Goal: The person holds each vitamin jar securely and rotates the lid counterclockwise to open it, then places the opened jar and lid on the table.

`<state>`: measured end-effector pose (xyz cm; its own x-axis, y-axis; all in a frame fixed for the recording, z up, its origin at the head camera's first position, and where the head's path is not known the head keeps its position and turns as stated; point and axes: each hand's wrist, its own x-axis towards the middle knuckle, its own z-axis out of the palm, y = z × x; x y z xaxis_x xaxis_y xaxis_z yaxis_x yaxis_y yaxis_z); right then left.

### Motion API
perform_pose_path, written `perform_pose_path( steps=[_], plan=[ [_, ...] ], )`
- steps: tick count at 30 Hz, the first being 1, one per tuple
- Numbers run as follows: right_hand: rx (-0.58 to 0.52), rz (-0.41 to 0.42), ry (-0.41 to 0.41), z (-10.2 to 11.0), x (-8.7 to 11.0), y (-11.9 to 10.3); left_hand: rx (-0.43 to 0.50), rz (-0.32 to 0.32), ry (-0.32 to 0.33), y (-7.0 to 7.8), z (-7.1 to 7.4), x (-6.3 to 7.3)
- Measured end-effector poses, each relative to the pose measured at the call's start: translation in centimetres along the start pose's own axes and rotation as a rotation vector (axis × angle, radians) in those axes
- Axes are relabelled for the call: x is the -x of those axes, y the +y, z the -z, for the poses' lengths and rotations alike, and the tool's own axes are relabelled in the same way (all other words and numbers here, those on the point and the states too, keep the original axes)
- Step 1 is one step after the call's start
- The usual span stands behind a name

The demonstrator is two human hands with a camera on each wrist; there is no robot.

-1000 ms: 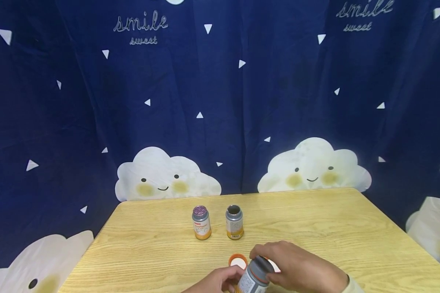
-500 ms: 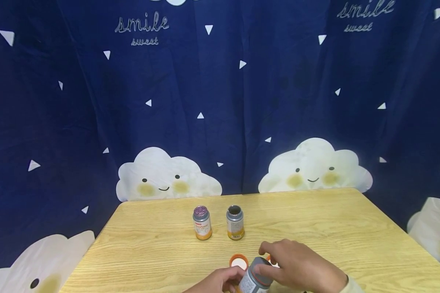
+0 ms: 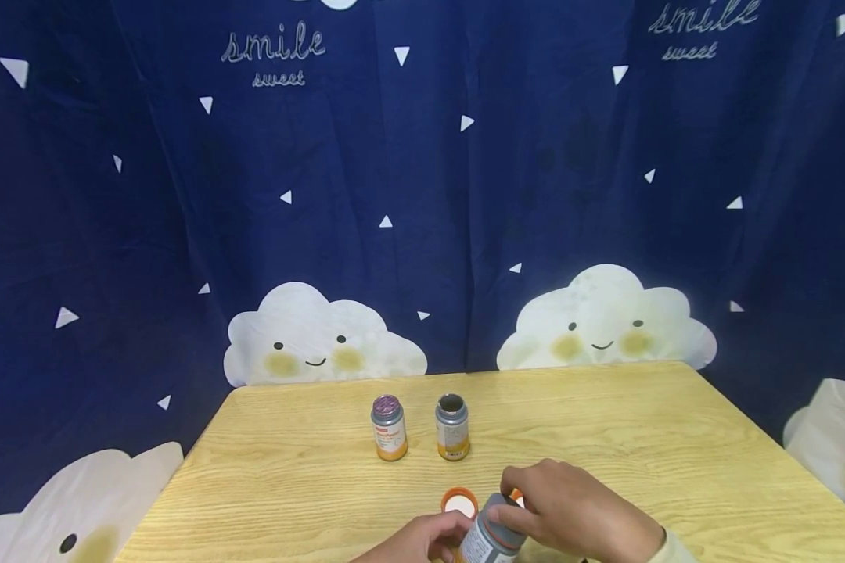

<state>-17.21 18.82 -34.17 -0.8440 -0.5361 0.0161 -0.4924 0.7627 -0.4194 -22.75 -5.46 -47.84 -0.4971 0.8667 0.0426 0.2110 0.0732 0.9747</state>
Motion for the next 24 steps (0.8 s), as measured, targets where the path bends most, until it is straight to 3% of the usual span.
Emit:
perform_pose_path(
  steps=[15, 24],
  plan=[
    [-0.023, 0.13, -0.01, 0.31, 0.2, 0.22, 0.018, -0.002, 0.004, -0.01, -0.04, -0.02],
    [-0.096, 0.071, -0.091, 0.73, 0.25, -0.26, 0.013, -0.009, -0.004, -0.25, 0.05, -0.08]
  ],
)
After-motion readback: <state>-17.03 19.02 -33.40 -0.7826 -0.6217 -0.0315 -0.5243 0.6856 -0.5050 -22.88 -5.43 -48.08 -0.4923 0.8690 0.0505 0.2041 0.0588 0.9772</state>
